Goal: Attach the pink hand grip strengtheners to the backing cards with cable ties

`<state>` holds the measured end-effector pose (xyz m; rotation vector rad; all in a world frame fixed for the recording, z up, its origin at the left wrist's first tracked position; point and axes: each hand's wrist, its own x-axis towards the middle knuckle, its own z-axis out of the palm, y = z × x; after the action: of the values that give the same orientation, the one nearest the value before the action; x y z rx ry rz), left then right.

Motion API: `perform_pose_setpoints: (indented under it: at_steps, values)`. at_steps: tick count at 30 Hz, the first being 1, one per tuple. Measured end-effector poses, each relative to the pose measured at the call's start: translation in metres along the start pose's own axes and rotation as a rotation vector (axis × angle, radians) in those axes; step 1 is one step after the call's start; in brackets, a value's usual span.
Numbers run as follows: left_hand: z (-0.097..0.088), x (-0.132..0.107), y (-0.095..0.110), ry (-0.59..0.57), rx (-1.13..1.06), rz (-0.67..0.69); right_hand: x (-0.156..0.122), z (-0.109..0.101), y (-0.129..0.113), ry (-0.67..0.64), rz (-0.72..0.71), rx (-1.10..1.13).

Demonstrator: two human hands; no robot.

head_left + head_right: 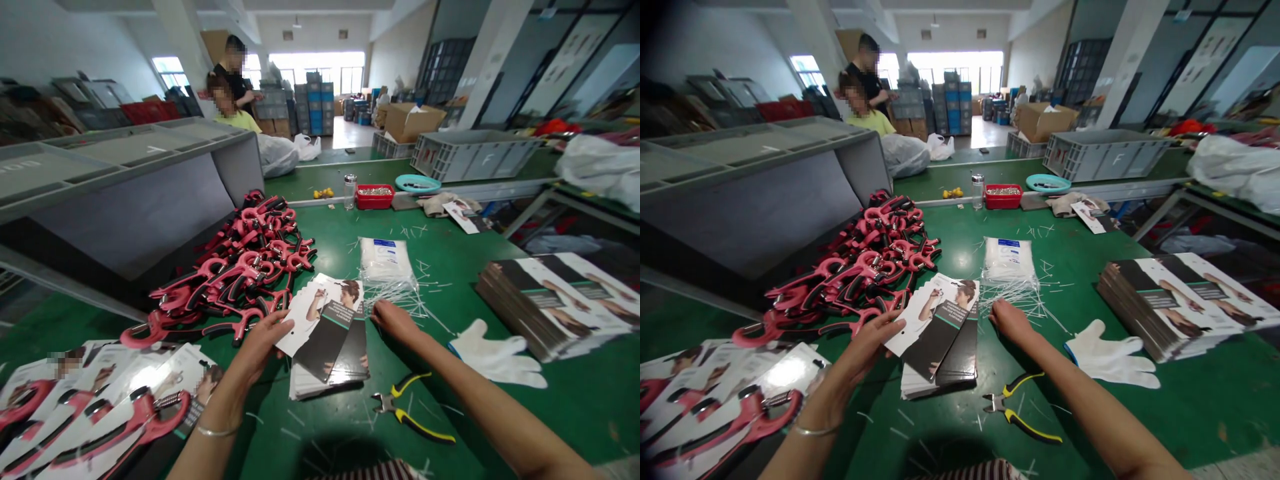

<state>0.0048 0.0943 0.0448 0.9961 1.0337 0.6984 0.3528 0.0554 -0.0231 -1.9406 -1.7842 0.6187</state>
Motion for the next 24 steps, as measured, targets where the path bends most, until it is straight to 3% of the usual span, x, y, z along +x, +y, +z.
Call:
perform_pose_setpoints:
  at_steps: [4, 7, 13, 19, 24]
  values:
    - [-0.009, -0.020, -0.011, 0.130, -0.234, -0.057, 0.002, -0.026, 0.016, -0.087, 0.008, 0.077]
    - [-0.011, -0.026, -0.011, 0.259, -0.295, -0.002, -0.005, -0.049, 0.025, -0.134, 0.046, 0.208]
    - [-0.007, -0.017, 0.002, 0.195, -0.157, 0.084, -0.022, -0.072, 0.007, -0.024, 0.073, 0.441]
    - [-0.011, -0.020, 0.009, 0.135, -0.030, 0.172, -0.013, -0.085, -0.041, 0.084, -0.007, 0.584]
    - [-0.016, -0.032, 0.019, 0.037, 0.050, 0.208, 0.000, -0.078, -0.122, 0.110, -0.192, 0.882]
